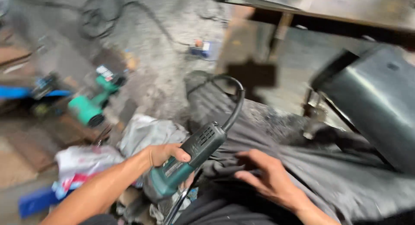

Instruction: Finishing and drilling holes in rubber industrial cylinders using hand tools and a drill press.

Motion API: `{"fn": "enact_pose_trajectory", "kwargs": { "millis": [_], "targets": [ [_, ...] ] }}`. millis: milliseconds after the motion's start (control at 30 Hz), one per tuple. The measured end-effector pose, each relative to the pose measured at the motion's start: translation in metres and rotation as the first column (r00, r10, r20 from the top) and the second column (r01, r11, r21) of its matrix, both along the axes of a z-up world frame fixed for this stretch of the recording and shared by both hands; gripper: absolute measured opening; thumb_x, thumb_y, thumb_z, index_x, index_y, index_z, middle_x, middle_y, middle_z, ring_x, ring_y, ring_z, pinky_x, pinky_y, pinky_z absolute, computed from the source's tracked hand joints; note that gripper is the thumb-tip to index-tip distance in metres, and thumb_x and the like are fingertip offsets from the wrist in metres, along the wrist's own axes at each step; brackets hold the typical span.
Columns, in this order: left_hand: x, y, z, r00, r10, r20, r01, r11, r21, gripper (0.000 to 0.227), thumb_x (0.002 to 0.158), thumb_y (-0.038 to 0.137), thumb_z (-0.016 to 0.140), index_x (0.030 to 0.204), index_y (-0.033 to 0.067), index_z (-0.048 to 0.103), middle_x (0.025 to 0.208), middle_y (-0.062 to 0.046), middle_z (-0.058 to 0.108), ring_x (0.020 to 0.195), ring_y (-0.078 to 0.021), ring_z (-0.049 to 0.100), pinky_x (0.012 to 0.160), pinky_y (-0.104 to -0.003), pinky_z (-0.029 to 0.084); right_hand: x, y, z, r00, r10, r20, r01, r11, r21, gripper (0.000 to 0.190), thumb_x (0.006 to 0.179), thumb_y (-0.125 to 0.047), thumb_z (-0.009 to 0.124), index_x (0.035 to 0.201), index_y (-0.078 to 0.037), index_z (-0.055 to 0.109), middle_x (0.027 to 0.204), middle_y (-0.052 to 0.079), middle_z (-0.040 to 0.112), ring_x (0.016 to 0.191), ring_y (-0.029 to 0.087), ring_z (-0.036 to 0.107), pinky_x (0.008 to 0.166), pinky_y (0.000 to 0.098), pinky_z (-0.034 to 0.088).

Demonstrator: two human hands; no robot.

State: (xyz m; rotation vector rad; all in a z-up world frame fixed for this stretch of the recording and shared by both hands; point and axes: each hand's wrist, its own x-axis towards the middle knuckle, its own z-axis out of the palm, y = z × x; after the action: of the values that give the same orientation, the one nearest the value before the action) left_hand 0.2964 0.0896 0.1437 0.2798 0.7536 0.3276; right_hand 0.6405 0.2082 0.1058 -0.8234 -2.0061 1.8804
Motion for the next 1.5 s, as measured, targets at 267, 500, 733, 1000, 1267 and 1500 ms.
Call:
{"fn": "enact_pose_trajectory", "kwargs": {
  "millis": [267,500,733,1000,1267,1500],
  "targets": [
    [0.087,0.075,-0.032,0.897,-0.437,-0.067,0.417,0.887,-0.197,0.042,0.086,0.029,0.068,0.116,0.0007,0.064,0.101,-0.022,0.071,0.089,-0.0310,0.071,0.083,-0.045,0.060,0.020,0.010,0.085,0.994,0.097,-0.055,0.019,0.339,0.940,0.058,0.081,-0.025,0.058,0.137,-0.010,0.060,0.135,0.014,0.065,0.122,0.034,0.064,0.103,0.0508,0.051],
    [0.186,0.175,0.043,0.503,-0.837,-0.217,0.864,0.478,0.158,0.048,0.088,0.037,0.077,0.117,-0.0005,0.073,0.107,-0.009,0.072,0.099,-0.0176,0.065,0.087,-0.036,0.051,0.073,-0.016,0.079,0.955,-0.261,0.139,-0.033,0.371,0.928,0.065,0.084,-0.026,0.070,0.144,-0.007,0.056,0.126,0.018,0.061,0.109,0.035,0.063,0.095,0.0473,0.050],
    [0.290,0.202,0.084,0.051,-0.469,-0.882,0.804,-0.505,0.315,0.083,0.062,0.053,0.089,0.126,0.0064,0.063,0.108,-0.014,0.071,0.105,-0.0319,0.069,0.090,-0.043,0.054,0.168,-0.048,0.079,0.870,-0.300,0.390,0.333,0.943,-0.017,0.083,0.064,-0.036,0.093,0.136,-0.019,0.057,0.111,0.011,0.078,0.106,0.031,0.075,0.089,0.0394,0.058],
    [0.324,0.202,0.078,0.805,0.174,-0.567,0.479,-0.755,0.448,0.078,0.075,0.039,0.074,0.146,0.0205,0.048,0.116,-0.012,0.064,0.099,-0.0293,0.062,0.102,-0.047,0.048,0.252,-0.125,0.029,0.777,-0.457,0.433,0.621,0.671,-0.406,0.087,0.065,-0.024,0.096,0.141,-0.010,0.055,0.109,0.014,0.074,0.108,0.023,0.069,0.098,0.0354,0.051],
    [0.356,0.237,0.003,0.937,0.140,-0.320,0.252,-0.905,0.343,0.034,0.101,0.016,0.063,0.133,0.0199,0.057,0.081,0.002,0.055,0.075,-0.0175,0.057,0.074,-0.032,0.046,0.263,-0.201,-0.072,0.679,-0.659,0.322,0.673,0.385,-0.631,0.091,0.071,-0.018,0.085,0.151,-0.010,0.044,0.146,0.008,0.062,0.133,0.015,0.055,0.108,0.0290,0.036],
    [0.401,0.205,-0.020,0.955,0.125,-0.271,0.226,-0.895,0.384,0.018,0.081,0.024,0.068,0.071,0.0120,0.058,0.065,-0.001,0.058,0.062,-0.0188,0.060,0.060,-0.033,0.040,0.237,-0.090,0.025,0.476,-0.026,0.879,0.556,0.783,-0.278,0.076,0.084,-0.043,0.080,0.146,-0.008,0.054,0.115,0.017,0.067,0.109,0.033,0.067,0.099,0.0337,0.059]
  ]
}}
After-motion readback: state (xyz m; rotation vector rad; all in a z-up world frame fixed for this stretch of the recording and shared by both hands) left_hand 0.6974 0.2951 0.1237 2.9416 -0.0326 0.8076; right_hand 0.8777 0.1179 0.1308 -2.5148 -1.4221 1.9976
